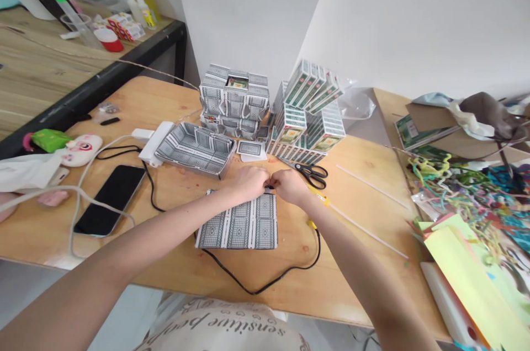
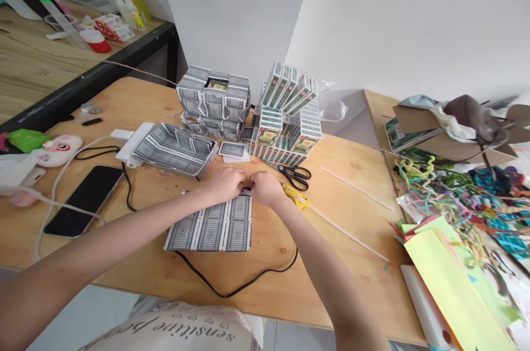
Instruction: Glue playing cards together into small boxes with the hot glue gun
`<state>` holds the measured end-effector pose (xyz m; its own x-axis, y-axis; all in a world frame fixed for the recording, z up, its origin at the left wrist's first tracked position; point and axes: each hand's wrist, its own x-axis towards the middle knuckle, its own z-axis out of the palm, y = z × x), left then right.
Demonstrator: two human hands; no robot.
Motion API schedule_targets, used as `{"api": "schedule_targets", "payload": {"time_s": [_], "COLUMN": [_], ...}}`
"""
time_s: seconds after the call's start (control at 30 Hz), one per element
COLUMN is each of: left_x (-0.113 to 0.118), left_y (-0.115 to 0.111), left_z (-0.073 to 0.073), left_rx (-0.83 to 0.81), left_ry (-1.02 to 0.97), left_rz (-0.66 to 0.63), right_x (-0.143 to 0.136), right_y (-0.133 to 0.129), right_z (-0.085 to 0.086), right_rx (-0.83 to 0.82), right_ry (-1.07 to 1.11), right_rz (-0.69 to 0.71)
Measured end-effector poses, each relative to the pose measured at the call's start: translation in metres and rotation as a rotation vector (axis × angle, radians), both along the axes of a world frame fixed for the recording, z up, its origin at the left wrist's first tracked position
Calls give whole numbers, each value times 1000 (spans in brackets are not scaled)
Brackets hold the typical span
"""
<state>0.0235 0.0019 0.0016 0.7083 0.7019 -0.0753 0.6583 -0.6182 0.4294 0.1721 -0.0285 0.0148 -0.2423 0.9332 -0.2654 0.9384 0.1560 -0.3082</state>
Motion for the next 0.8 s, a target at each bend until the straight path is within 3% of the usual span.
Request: {"api": "schedule_targets", "payload": {"time_s": [0.37, 0.6, 0.8], "left_x": [-2, -1, -3], "left_y": [1, -1, -1], "left_z": [-1, -2, -6], "left_rx": [77, 72, 56], "left_ry": [-43, -78, -102], "left_rz": [-9, 4, 41], "right_x": [11, 15, 15], "right_y": [-1, -5, -10], "right_z": [16, 7, -4], "right_rx": [-33, -24, 81], "right_ry": [54, 193, 256], "right_rz": [65, 36, -13]}}
